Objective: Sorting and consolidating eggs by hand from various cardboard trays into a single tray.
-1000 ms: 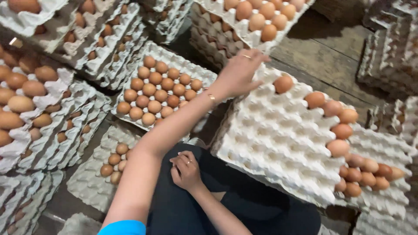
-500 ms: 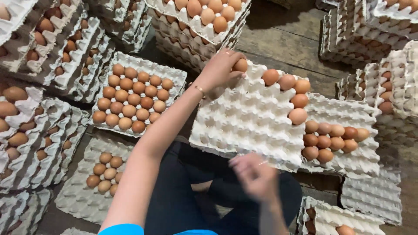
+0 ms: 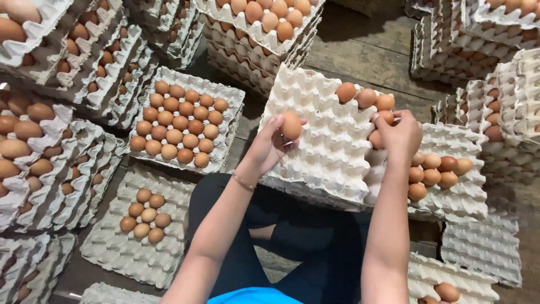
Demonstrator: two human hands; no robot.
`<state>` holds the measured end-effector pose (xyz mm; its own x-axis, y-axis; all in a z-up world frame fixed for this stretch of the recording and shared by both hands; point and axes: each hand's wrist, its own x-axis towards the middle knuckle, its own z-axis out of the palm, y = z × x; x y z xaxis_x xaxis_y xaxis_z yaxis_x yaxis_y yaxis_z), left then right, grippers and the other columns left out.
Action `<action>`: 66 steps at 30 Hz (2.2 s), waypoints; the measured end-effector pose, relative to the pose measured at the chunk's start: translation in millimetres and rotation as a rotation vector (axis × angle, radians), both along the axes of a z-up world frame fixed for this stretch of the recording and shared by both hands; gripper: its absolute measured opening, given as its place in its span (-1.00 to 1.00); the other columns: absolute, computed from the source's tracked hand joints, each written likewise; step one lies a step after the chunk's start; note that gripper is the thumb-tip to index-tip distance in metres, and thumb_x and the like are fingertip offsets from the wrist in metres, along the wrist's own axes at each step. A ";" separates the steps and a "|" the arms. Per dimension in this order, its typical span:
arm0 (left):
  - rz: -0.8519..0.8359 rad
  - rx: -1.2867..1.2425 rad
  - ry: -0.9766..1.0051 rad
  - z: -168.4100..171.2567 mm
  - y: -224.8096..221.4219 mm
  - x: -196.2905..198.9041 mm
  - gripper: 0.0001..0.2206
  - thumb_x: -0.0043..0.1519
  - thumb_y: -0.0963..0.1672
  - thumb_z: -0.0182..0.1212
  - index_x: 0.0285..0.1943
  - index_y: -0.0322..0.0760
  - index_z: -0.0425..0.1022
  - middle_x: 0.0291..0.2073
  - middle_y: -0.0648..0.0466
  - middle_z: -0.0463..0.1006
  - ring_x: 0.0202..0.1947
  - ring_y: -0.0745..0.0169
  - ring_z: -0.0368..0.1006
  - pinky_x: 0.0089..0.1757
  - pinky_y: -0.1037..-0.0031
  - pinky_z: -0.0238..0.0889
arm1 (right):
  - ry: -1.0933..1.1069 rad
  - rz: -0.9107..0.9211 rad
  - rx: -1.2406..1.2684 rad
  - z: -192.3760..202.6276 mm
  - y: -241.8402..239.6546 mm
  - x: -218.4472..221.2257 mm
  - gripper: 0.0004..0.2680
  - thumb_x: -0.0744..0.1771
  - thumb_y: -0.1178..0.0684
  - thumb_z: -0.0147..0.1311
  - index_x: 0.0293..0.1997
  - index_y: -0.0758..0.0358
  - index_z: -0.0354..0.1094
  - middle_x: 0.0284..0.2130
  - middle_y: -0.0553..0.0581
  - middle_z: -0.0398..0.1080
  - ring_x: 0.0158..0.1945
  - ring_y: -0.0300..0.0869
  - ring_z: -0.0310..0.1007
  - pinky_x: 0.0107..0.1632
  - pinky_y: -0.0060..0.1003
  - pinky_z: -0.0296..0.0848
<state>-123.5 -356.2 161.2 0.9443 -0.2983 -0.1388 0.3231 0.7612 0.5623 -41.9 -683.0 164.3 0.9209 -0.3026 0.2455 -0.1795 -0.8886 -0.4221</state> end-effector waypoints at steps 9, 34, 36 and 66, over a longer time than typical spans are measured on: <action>-0.087 -0.116 0.096 -3.1 -15.5 -28.5 -0.59 0.32 0.08 -0.05 0.13 -0.22 0.43 -0.16 -0.04 0.56 -0.37 0.13 0.57 -0.13 0.28 0.51 | -0.276 0.518 1.248 33.5 50.9 -83.3 -0.73 0.28 0.05 0.20 0.01 0.15 0.20 -0.19 -0.12 0.40 -0.16 -0.43 0.39 -0.21 -0.67 0.37; 0.487 0.528 0.101 -107.0 153.4 -213.1 -0.77 0.23 -0.09 0.25 -0.05 -0.32 0.43 -0.38 -0.14 0.52 -0.52 0.12 0.52 -0.64 0.54 0.41 | 0.628 1.018 1.623 -82.4 324.2 -202.5 -0.53 0.17 0.22 0.28 0.17 0.48 0.21 -0.06 0.34 0.41 -0.11 -0.03 0.51 -0.07 -0.21 0.52; 0.502 0.714 0.258 -125.0 166.5 -239.9 -0.56 0.06 -0.07 0.47 0.03 -0.25 0.38 -0.27 -0.03 0.56 -0.47 0.30 0.47 -0.57 0.62 0.41 | 0.691 1.038 1.314 -92.7 345.4 -224.0 -0.57 0.16 0.28 0.30 0.14 0.40 0.32 0.02 0.27 0.42 0.00 -0.12 0.45 -0.04 -0.36 0.48; 0.355 1.690 0.877 -217.6 298.2 -332.0 -0.63 0.11 -0.06 0.23 0.14 0.00 0.48 0.13 0.00 0.33 -0.01 -0.33 0.46 -0.05 -0.06 0.39 | 0.666 1.498 0.497 -82.7 414.4 -273.6 -0.79 0.31 0.19 0.11 0.03 0.37 0.42 -0.10 0.34 0.42 -0.06 0.18 0.49 -0.07 -0.03 0.55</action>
